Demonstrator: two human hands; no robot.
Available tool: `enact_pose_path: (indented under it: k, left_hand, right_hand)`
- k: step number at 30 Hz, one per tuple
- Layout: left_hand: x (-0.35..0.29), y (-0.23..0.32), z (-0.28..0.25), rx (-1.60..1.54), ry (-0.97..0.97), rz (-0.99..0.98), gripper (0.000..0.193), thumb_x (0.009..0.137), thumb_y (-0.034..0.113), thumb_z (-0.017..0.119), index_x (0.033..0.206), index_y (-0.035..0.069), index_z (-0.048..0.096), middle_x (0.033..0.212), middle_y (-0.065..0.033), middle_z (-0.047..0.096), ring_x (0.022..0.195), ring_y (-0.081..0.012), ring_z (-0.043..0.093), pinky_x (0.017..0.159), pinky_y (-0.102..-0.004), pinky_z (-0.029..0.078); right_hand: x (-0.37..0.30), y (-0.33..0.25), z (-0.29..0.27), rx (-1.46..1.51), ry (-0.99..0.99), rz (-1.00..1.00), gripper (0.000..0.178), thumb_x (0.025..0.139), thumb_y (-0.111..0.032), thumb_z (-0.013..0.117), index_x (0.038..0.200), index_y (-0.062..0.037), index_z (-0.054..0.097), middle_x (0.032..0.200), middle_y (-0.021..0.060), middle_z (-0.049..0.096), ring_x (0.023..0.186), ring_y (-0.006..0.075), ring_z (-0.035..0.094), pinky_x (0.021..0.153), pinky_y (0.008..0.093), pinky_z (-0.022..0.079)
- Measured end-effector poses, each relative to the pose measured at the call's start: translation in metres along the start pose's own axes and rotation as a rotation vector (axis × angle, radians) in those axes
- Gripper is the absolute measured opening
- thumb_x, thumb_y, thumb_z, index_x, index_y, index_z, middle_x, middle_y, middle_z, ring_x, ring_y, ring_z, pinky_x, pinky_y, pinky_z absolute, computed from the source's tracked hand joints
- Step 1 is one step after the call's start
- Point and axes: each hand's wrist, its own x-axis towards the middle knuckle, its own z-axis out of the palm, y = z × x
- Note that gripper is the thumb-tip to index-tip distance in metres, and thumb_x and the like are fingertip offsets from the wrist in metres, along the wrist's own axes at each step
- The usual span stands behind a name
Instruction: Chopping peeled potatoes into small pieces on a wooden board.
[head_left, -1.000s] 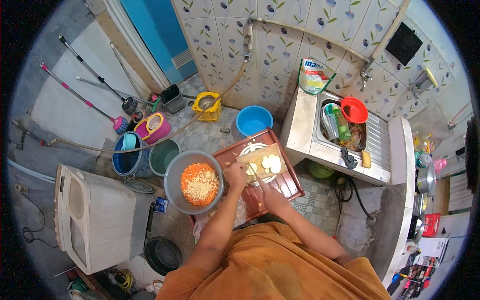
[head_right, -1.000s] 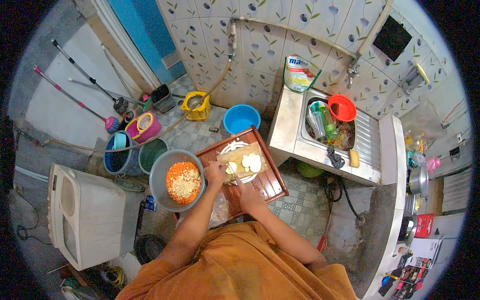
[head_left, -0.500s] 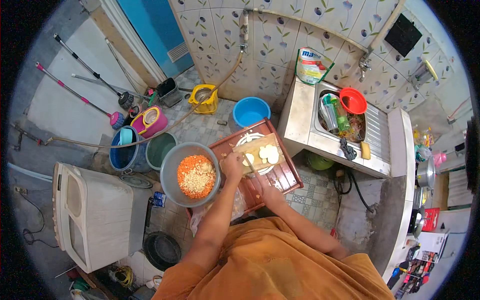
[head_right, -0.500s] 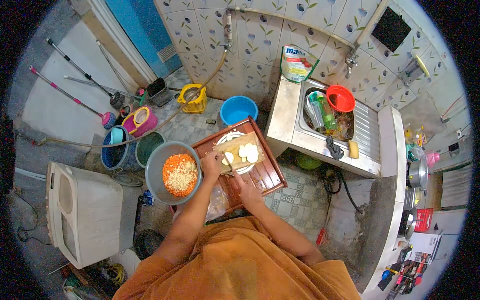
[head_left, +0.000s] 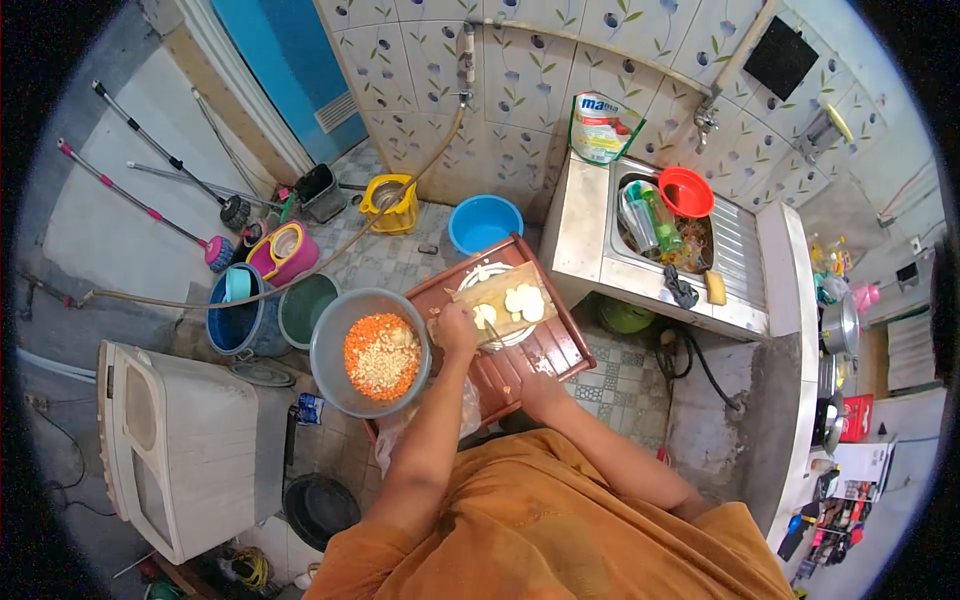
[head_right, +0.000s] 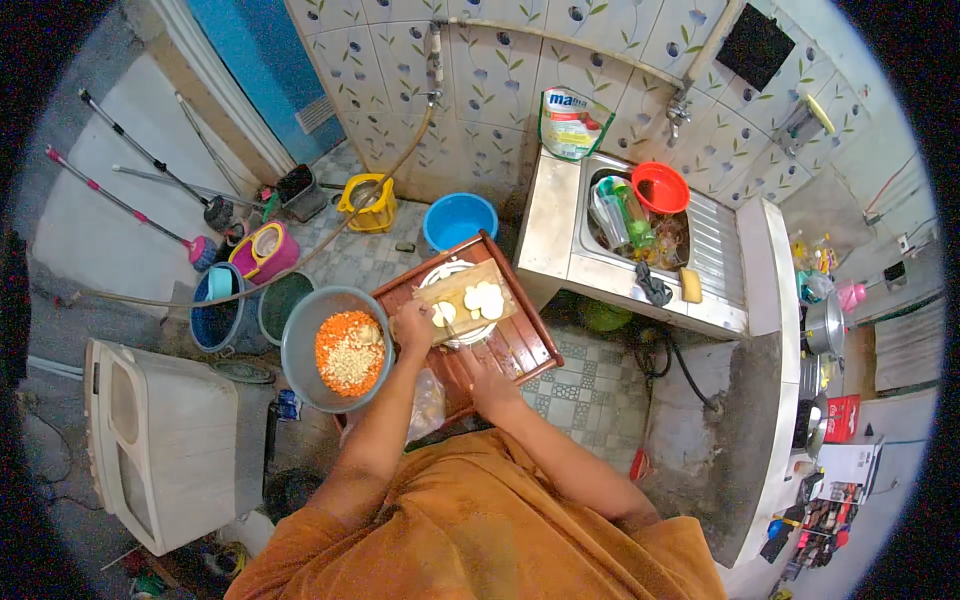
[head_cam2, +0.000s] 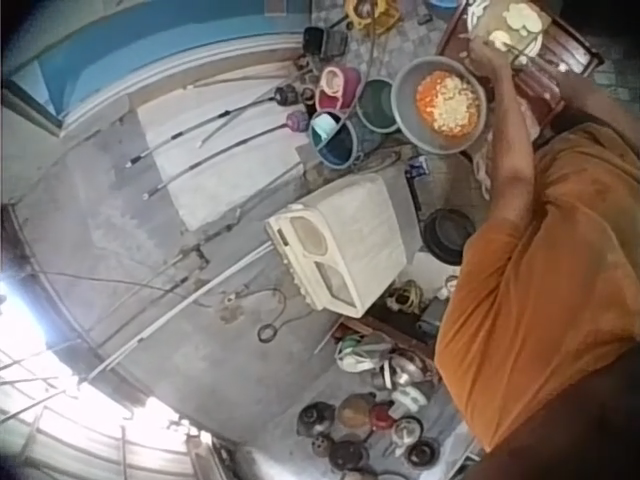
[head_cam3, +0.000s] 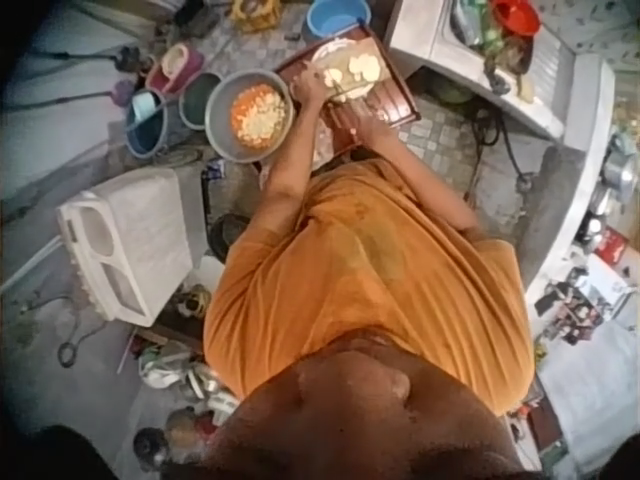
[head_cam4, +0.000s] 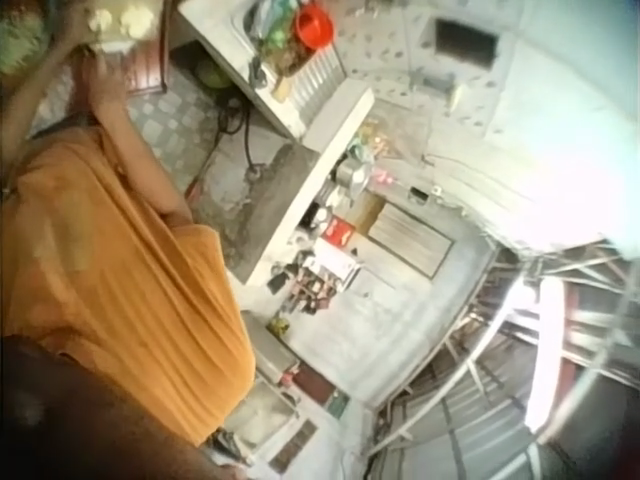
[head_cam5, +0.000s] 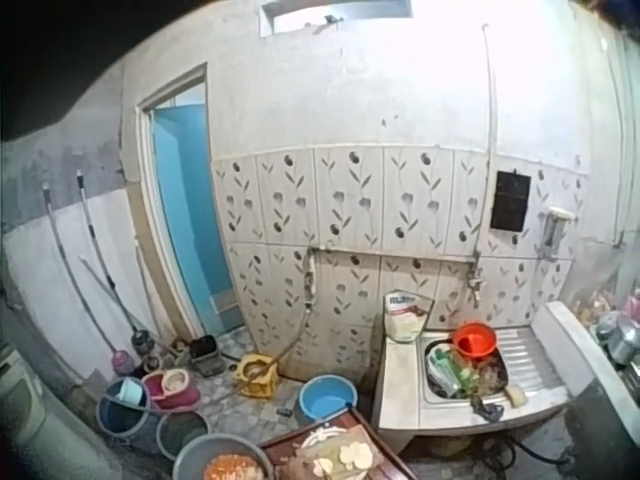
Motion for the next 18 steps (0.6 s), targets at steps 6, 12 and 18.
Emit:
enact_pose_path:
  k: [6, 12, 18]
  left_hand:
    - [0.0, -0.005, -0.002, -0.037, 0.024, 0.061, 0.007, 0.077, 0.013, 0.063, 0.074, 0.007, 0.065, 0.079, -0.014, 0.064, 0.078, -0.0347, 0.061, 0.069, -0.0447, 0.046]
    - [-0.005, 0.001, -0.014, -0.129, 0.025, 0.07, 0.009, 0.074, 0.01, 0.073, 0.078, 0.003, 0.067, 0.072, -0.0143, 0.066, 0.069, -0.0308, 0.065, 0.066, -0.04, 0.049]
    - [-0.013, -0.008, -0.018, -0.214, 0.079, 0.172, 0.008, 0.077, 0.011, 0.064, 0.075, 0.004, 0.067, 0.072, -0.0154, 0.064, 0.072, -0.0345, 0.059, 0.073, -0.0424, 0.04]
  right_hand:
    - [-0.019, -0.002, -0.005, -0.012, -0.047, 0.047, 0.074, 0.083, -0.002, 0.05, 0.148, -0.0139, 0.017, 0.097, 0.0293, 0.06, 0.086, 0.0437, 0.063, 0.073, 0.0507, 0.051]
    - [-0.033, 0.013, 0.001, 0.101, -0.044, 0.078, 0.074, 0.083, -0.003, 0.046, 0.149, -0.0237, 0.019, 0.094, 0.0301, 0.063, 0.085, 0.0457, 0.063, 0.076, 0.0528, 0.049]
    - [-0.017, -0.012, -0.024, 0.132, 0.033, 0.022, 0.058, 0.091, -0.01, 0.042, 0.146, -0.0179, 0.026, 0.087, 0.0331, 0.061, 0.078, 0.0487, 0.06, 0.069, 0.0549, 0.047]
